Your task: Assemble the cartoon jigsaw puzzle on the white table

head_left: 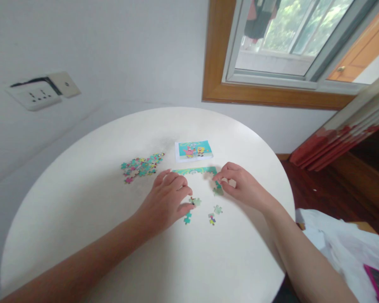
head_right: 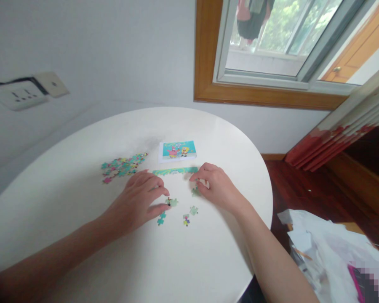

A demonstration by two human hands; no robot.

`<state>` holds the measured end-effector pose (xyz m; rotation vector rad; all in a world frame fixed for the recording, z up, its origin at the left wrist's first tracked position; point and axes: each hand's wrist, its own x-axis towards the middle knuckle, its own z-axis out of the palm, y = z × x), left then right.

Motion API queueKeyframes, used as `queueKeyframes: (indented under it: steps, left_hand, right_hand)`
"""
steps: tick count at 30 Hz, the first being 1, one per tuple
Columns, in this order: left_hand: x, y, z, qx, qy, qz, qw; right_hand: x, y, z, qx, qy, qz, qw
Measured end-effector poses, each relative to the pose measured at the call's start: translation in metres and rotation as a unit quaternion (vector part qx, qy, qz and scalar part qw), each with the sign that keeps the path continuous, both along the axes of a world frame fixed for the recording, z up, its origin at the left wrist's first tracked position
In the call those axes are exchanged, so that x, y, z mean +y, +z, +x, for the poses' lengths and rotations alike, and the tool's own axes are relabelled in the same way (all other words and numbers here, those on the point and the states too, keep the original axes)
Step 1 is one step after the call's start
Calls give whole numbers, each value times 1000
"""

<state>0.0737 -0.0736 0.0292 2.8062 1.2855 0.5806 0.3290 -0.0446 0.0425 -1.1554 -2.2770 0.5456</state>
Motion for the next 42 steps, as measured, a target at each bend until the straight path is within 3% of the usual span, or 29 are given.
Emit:
queueKeyframes:
  steps: [5, 10, 18, 28, 42]
  left_hand:
    - [1, -3, 6, -1, -4, 10, 1000]
    - [1, -7, 12, -6, -1, 13, 1000]
    - [9, -6, 23, 2, -17, 26, 1000]
    - [10, -8, 28, -1, -30, 40, 999]
    - [13, -14, 33, -8, -40, 51, 998]
  right_hand:
    - [-6, -2, -6, -57, 73, 20, 996]
    - [-10, -8, -15, -99, 86, 22, 991]
    - [-7, -8, -12, -139, 49, 15, 989]
    - [-5, -11, -16, -158, 52, 41, 985]
    - [-2, -14, -13, -138, 59, 15, 989]
